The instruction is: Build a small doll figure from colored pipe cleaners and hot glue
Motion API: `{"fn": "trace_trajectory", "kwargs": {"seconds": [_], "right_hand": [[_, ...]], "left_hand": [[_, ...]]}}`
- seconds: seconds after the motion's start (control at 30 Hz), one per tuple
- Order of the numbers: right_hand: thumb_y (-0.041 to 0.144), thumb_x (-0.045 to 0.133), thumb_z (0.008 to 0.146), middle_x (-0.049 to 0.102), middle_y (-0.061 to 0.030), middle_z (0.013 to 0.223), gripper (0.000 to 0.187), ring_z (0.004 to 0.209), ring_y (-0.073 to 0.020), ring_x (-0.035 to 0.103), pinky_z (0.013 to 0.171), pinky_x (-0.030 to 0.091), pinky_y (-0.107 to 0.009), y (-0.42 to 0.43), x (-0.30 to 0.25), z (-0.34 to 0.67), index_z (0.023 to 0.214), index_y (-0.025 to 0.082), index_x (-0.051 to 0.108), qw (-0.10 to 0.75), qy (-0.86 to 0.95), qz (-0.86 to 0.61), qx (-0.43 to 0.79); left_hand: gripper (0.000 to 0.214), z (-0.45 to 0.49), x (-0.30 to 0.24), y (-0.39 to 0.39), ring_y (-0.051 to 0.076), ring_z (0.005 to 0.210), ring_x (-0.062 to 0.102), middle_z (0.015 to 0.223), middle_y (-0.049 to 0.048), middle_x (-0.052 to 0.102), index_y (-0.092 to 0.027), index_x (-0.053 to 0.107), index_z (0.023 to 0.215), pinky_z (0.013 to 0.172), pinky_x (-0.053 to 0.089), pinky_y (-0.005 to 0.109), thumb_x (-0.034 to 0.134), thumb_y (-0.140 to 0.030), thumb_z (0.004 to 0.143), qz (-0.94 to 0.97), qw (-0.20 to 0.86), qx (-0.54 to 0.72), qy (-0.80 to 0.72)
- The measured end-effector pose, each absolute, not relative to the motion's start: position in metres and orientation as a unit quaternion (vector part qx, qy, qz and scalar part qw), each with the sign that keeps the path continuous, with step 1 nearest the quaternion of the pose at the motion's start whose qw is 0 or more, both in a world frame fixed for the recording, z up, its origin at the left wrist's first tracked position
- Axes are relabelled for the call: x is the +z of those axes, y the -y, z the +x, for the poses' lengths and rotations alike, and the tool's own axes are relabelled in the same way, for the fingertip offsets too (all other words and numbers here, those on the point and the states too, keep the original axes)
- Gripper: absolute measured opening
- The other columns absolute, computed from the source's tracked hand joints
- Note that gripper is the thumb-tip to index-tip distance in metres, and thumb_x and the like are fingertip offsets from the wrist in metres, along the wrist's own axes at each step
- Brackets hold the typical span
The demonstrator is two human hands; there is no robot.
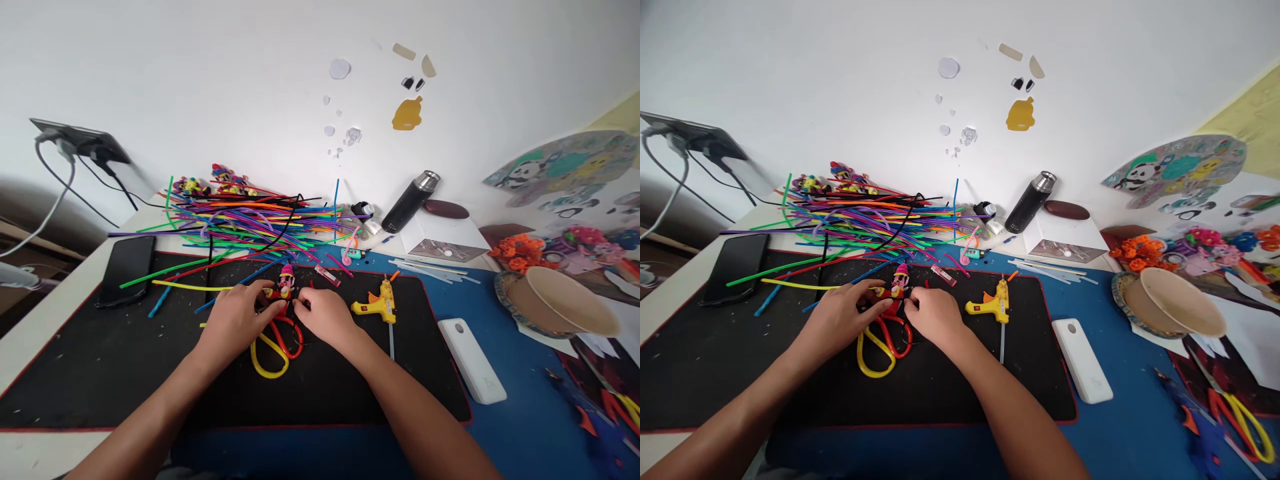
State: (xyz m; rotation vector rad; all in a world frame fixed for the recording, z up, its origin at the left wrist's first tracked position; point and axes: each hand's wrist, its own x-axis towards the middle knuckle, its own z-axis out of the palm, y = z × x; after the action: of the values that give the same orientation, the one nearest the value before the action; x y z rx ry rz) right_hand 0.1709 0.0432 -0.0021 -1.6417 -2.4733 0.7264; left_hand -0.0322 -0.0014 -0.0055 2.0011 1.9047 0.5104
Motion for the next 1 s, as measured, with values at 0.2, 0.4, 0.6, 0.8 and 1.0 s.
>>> {"fn": "trace_trajectory", "kwargs": {"seconds": [0.2, 0.4, 0.6, 0.8, 1.0], "right_hand": [[0.035, 0.062, 0.103, 0.079, -0.0037, 0.082, 0.021, 0.076, -0.0202, 0.071, 0.061, 0.029, -0.032, -0.041, -0.005, 0.17, 0.092, 0.025, 0.077, 0.047, 0.817, -0.532, 0.218], [0.037, 0.062, 0.103, 0.08, -0.0039, 0.084, 0.021, 0.077, -0.0212, 0.073, 0.061, 0.029, -0.032, -0.04, -0.009, 0.171, 0.093, 0.026, 0.077, 0.055, 0.822, -0.529, 0.204], [0.037, 0.062, 0.103, 0.08, -0.0037, 0.084, 0.02, 0.078, -0.0211, 0.074, 0.062, 0.03, -0.032, -0.039, -0.011, 0.171, 0.095, 0.026, 0.077, 0.054, 0.824, -0.527, 0.203], [0.037, 0.063, 0.103, 0.081, -0.0038, 0.084, 0.019, 0.077, -0.0213, 0.073, 0.062, 0.029, -0.031, -0.038, -0.01, 0.171, 0.095, 0.026, 0.077, 0.062, 0.821, -0.529, 0.205], [0.037, 0.064, 0.103, 0.08, -0.003, 0.083, 0.021, 0.078, -0.0208, 0.073, 0.062, 0.03, -0.03, -0.035, -0.007, 0.174, 0.093, 0.027, 0.078, 0.082, 0.819, -0.519, 0.231]], "left_hand": [[0.043, -0.015, -0.003, 0.002, 0.038, 0.1, 0.075, 0.098, 0.0129, 0.082, -0.017, 0.07, 0.125, 0.086, 0.048, 0.046, 0.063, -0.051, 0.099, 0.718, 0.077, 0.119, -0.681], [0.032, -0.007, 0.0, 0.001, 0.039, 0.1, 0.074, 0.1, 0.0137, 0.082, -0.017, 0.072, 0.116, 0.084, 0.048, 0.046, 0.064, -0.043, 0.097, 0.718, 0.077, 0.103, -0.684], [0.025, -0.004, -0.003, -0.002, 0.036, 0.1, 0.075, 0.099, 0.0118, 0.082, -0.02, 0.071, 0.111, 0.084, 0.049, 0.044, 0.061, -0.034, 0.094, 0.7, 0.096, 0.125, -0.696], [0.026, -0.005, -0.006, -0.004, 0.036, 0.101, 0.075, 0.1, 0.0116, 0.081, -0.018, 0.07, 0.111, 0.087, 0.05, 0.044, 0.062, -0.036, 0.093, 0.688, 0.122, 0.133, -0.703], [0.028, -0.011, -0.01, -0.006, 0.034, 0.097, 0.075, 0.1, 0.0107, 0.082, -0.019, 0.07, 0.109, 0.086, 0.052, 0.043, 0.06, -0.037, 0.091, 0.686, 0.13, 0.16, -0.698]]}}
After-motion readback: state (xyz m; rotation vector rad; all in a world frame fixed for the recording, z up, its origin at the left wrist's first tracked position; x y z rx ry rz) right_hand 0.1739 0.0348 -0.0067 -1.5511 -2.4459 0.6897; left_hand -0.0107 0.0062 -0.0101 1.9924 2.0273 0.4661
